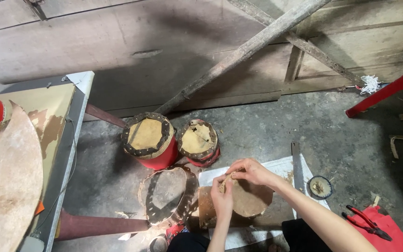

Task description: Assembling small drums by hammering wooden tops onto red cylindrical frames and inspecting the fit.

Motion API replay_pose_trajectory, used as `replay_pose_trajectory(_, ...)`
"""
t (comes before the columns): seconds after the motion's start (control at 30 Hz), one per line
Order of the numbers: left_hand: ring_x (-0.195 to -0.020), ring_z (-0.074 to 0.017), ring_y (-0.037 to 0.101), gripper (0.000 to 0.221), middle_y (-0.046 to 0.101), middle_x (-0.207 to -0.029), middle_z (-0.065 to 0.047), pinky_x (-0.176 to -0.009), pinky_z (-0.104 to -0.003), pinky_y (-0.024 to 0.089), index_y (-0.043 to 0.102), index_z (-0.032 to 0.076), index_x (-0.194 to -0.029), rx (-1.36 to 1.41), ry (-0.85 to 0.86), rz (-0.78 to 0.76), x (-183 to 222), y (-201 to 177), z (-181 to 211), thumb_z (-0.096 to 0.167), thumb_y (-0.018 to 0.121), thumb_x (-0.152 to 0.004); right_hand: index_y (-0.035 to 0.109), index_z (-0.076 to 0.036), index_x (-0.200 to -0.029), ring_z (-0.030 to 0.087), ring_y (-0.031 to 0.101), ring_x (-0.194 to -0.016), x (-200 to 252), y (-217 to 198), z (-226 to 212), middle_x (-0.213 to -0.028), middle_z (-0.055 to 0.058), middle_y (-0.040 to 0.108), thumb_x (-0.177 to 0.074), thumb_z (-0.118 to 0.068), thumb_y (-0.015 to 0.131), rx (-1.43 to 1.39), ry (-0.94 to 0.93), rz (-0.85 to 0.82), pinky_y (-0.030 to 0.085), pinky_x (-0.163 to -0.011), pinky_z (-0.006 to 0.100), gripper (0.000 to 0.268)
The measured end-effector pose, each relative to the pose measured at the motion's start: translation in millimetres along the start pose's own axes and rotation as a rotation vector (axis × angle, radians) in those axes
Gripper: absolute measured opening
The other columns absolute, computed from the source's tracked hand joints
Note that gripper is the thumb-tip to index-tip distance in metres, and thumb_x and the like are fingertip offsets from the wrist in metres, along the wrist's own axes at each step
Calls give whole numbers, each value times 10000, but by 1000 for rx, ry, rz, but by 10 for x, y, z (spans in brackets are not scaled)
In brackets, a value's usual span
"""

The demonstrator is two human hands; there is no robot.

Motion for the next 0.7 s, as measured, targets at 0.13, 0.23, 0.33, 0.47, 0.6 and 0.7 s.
replay_pose_trajectory(0.13,-975,-208,674,127,729,-978,-59,-949,-343,503,659,94,-958,22,-59,1,14,12,-48,207,678,-902,828,-200,-1063,130,717,-893,8,-12,-11,-1028,-13,773,-913,-194,733,-19,35,6,584,-860,300,177)
replay_pose_trajectory(0.23,-977,-214,689,138,727,-1004,-81,-928,-351,532,608,91,-982,7,-33,-12,42,39,-34,222,641,-952,812,-230,-1083,123,715,-918,21,-22,-25,-1048,-27,775,-918,-224,718,17,24,-37,585,-892,316,190)
replay_pose_trajectory(0.33,-1082,-240,691,174,742,-1091,-105,-1006,-384,506,590,101,-985,15,17,-20,50,50,-67,270,627,-969,678,-186,-1328,198,676,-1242,64,-73,17,-1411,36,679,-972,-253,608,-13,94,-110,532,-1080,383,368)
replay_pose_trajectory(0.47,-1050,-220,677,191,720,-1084,-101,-959,-374,529,561,110,-1014,-42,-17,-12,83,56,-163,298,588,-994,565,-244,-1442,253,558,-1361,212,-231,184,-1524,66,555,-947,-224,646,55,-45,-63,448,-1136,513,501)
replay_pose_trajectory(0.6,-1133,-262,705,201,747,-1168,-139,-951,-405,587,551,112,-1007,-53,8,15,99,61,-182,304,604,-983,599,-254,-1423,123,732,-973,376,-221,85,-1411,-12,683,-947,-171,653,56,62,32,599,-874,271,487)
replay_pose_trajectory(0.7,-1180,-274,684,142,752,-1193,-137,-1033,-467,531,592,111,-1023,-54,-5,64,122,42,-132,235,636,-966,611,-238,-1409,207,719,-1157,356,-194,116,-1404,29,681,-946,-164,649,84,25,74,575,-1002,369,470)
Point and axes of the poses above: each hand's wrist, its own x-axis away from the middle knuckle, its own y-axis out of the palm, z = x × y, the point moved 5 cm from there along -x, towards the middle knuckle
